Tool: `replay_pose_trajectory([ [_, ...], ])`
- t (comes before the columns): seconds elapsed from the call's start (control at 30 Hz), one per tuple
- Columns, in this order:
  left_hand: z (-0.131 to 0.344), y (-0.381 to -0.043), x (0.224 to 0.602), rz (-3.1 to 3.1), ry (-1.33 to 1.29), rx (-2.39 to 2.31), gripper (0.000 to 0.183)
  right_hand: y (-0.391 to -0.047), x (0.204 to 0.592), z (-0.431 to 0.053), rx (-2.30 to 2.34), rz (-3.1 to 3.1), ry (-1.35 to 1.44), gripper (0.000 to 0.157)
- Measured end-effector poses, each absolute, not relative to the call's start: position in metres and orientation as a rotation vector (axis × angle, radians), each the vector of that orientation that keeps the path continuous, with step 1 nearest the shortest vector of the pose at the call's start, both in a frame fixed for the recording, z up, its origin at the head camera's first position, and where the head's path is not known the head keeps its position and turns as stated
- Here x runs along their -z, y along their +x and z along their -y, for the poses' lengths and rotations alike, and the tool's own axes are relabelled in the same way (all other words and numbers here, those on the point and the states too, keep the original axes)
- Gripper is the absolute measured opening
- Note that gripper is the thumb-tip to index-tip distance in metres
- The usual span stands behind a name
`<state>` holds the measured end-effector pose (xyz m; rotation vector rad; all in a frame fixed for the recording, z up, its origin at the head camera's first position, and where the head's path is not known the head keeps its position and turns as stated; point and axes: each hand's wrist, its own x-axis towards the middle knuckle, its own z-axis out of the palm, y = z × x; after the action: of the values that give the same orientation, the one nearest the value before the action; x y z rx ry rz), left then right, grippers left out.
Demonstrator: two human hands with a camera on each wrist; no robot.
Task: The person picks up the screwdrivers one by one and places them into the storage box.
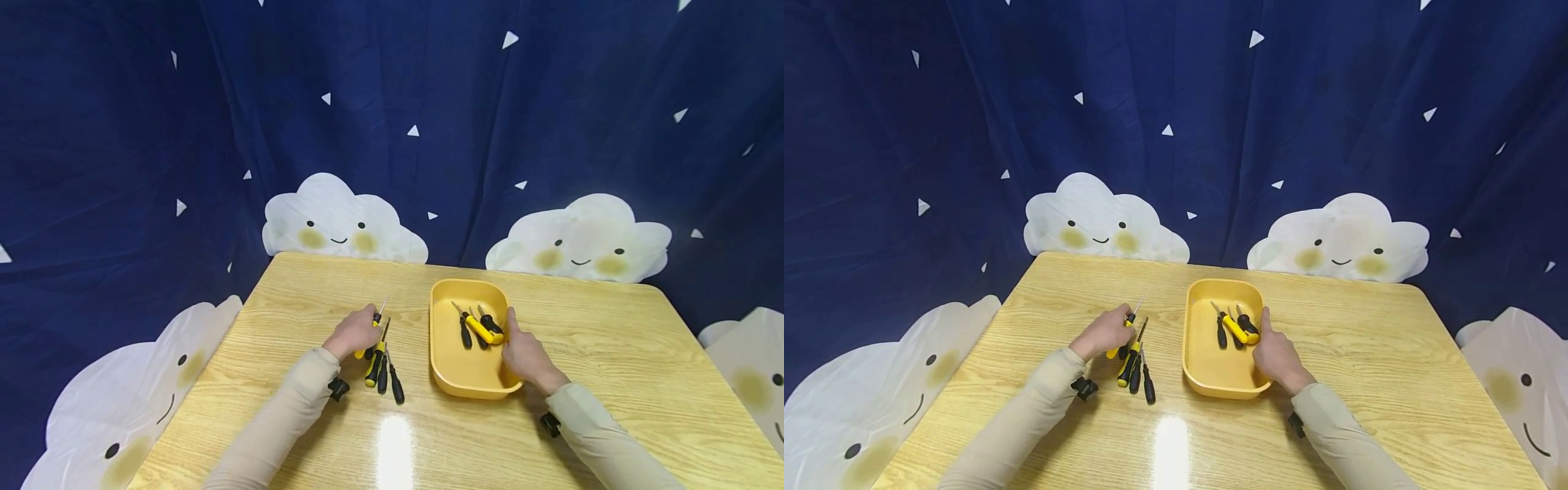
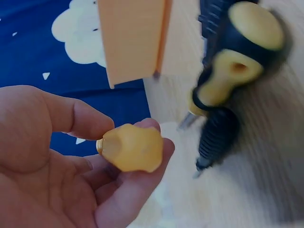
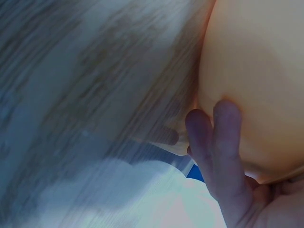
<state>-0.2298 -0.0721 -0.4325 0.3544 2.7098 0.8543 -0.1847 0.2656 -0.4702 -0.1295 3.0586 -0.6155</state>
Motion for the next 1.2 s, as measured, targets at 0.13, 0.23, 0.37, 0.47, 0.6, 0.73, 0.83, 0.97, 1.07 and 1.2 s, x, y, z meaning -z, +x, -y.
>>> replay_pose_trajectory([
  [0.13, 0.065, -0.232, 0.429, -2.61, 0.372, -0.977, 0.034, -0.185, 0.471, -0.266, 0.615, -3.056, -0.121, 0.073],
  [0.23, 0.058, -0.234, 0.425, -2.564, 0.38, -1.034, 0.036, -0.185, 0.471, -0.266, 0.616, -3.055, -0.118, 0.073],
  [0.37, 0.048, -0.235, 0.419, -2.563, 0.395, -1.058, 0.035, -0.185, 0.47, -0.266, 0.618, -3.058, -0.119, 0.073],
  [0.47, 0.041, -0.236, 0.415, -2.541, 0.397, -1.102, 0.034, -0.185, 0.471, -0.265, 0.615, -3.06, -0.119, 0.072],
  [0.6, 0.032, -0.237, 0.411, -2.499, 0.402, -1.179, 0.031, -0.185, 0.471, -0.265, 0.611, -3.061, -0.114, 0.071],
  [0.73, 0.022, -0.24, 0.405, -2.458, 0.408, -1.258, 0.029, -0.185, 0.47, -0.265, 0.606, -3.059, -0.112, 0.071],
  [0.83, 0.014, -0.241, 0.401, -2.42, 0.404, -1.312, 0.026, -0.185, 0.47, -0.265, 0.603, -3.057, -0.113, 0.072],
  [0.97, 0.004, -0.245, 0.396, -2.377, 0.403, -1.377, 0.025, -0.185, 0.47, -0.266, 0.603, -3.056, -0.119, 0.073],
  [1.07, -0.004, -0.247, 0.394, -2.332, 0.388, -1.44, 0.026, -0.185, 0.47, -0.266, 0.606, -3.053, -0.12, 0.072],
  [1.2, -0.015, -0.25, 0.393, -2.259, 0.353, -1.527, 0.027, -0.185, 0.471, -0.266, 0.611, -3.047, -0.112, 0.072],
])
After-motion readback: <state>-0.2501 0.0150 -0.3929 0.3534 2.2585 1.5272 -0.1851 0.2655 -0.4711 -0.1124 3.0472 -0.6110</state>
